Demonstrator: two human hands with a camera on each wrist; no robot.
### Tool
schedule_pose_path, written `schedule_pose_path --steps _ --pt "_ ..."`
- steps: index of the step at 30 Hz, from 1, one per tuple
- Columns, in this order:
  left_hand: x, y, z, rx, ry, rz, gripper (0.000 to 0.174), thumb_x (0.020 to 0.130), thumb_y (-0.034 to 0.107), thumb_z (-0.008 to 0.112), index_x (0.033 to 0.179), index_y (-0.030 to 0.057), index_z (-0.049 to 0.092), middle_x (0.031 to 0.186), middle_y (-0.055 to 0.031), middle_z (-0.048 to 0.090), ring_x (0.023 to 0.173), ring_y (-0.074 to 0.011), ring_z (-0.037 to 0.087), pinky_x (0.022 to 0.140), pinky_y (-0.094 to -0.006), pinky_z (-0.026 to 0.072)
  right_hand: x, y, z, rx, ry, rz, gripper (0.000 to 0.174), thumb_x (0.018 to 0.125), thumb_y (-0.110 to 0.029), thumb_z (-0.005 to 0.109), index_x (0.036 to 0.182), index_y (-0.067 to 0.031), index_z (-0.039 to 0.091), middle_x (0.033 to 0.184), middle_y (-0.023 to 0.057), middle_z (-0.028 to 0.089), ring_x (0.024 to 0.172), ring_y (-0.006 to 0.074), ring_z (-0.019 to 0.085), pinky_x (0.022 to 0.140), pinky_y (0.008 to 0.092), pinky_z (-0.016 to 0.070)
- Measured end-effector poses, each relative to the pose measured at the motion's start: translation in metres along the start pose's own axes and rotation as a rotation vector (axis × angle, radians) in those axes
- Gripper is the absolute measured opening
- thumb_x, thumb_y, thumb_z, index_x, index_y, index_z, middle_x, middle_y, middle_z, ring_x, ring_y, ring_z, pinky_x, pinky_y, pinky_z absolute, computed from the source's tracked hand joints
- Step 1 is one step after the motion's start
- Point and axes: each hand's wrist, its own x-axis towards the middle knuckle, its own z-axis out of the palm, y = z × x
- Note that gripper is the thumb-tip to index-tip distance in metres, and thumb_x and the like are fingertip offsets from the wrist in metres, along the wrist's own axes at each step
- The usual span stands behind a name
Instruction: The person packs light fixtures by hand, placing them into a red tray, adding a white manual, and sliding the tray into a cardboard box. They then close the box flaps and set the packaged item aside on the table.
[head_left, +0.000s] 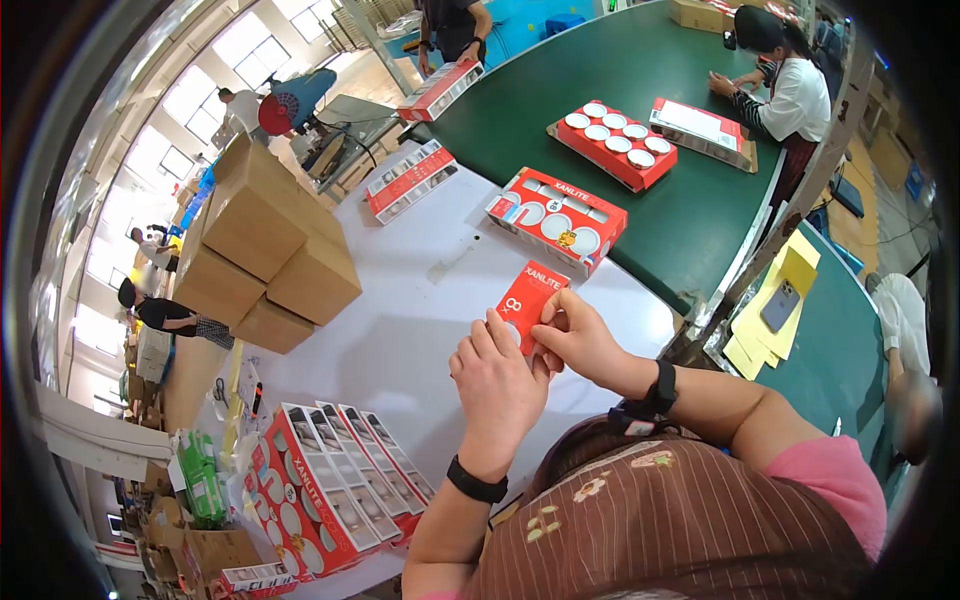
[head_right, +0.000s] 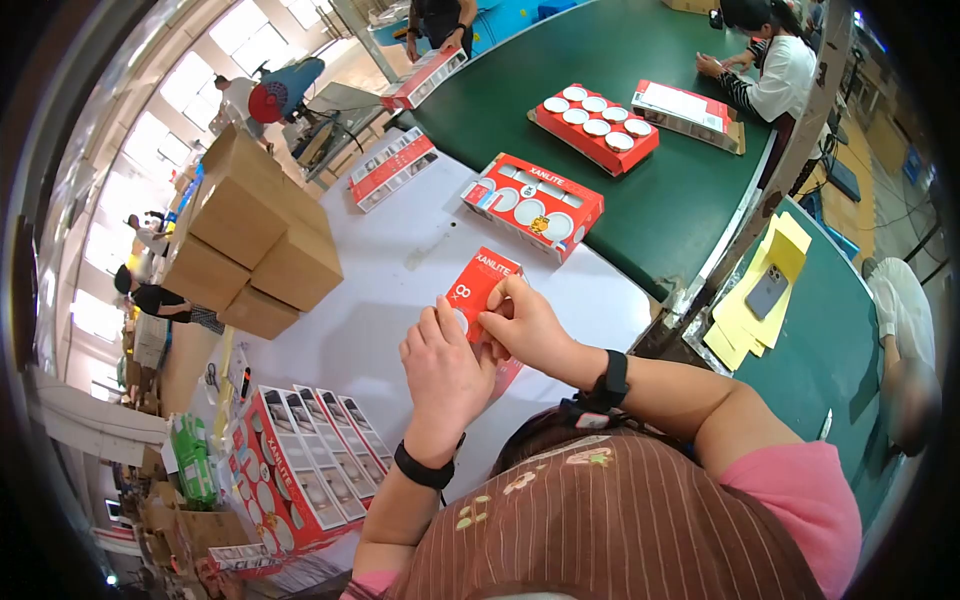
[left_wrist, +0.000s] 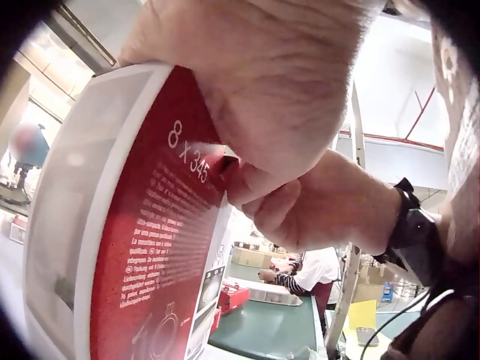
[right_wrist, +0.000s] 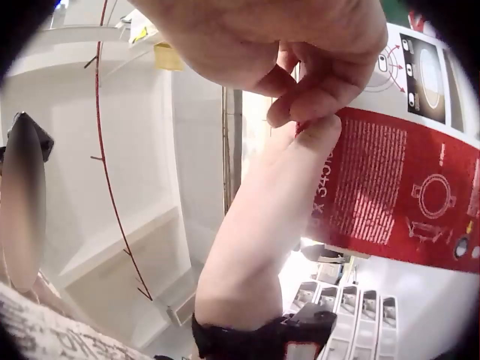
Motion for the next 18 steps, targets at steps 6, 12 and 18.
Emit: schedule_pose_path --steps 6,12,18 --pt "-0.001 0.0 0.001 0.019 0.034 -0.001 0.073 0.077 0.031 0.071 0.132 -0.0096 0.043 0.114 -0.0186 0.054 0.096 -0.0317 0.054 0.085 -0.0433 0.0419 0.001 -0.008 -0.008 0.078 -0.064 0.01 0.012 0.092 -0.005 0.056 0.094 -0.0045 0.044 0.069 0.0081 0.063 0.048 0.0119 0.058 0.042 0.0242 0.0444" --pt "-0.01 0.006 0.004 0.001 0.081 0.031 0.066 0.08 0.03 0.07 0.131 -0.0053 0.048 0.114 -0.0167 0.055 0.098 -0.0314 0.054 0.085 -0.0433 0.0415 0.004 -0.023 -0.064 -0.047 -0.049 -0.094 0.006 0.092 -0.008 0.054 0.097 -0.0054 0.052 0.068 0.0053 0.062 0.048 0.0077 0.054 0.043 0.0211 0.0417" --pt "-0.022 0.013 -0.002 -0.03 0.118 0.098 0.066 0.077 0.029 0.073 0.13 -0.0028 0.05 0.115 -0.0165 0.055 0.101 -0.0313 0.053 0.087 -0.0432 0.0408 0.019 -0.001 -0.126 -0.261 0.072 -0.039 0.014 0.093 -0.015 0.056 0.101 -0.0038 0.056 0.083 0.0058 0.065 0.067 0.0104 0.062 0.056 0.024 0.0485"
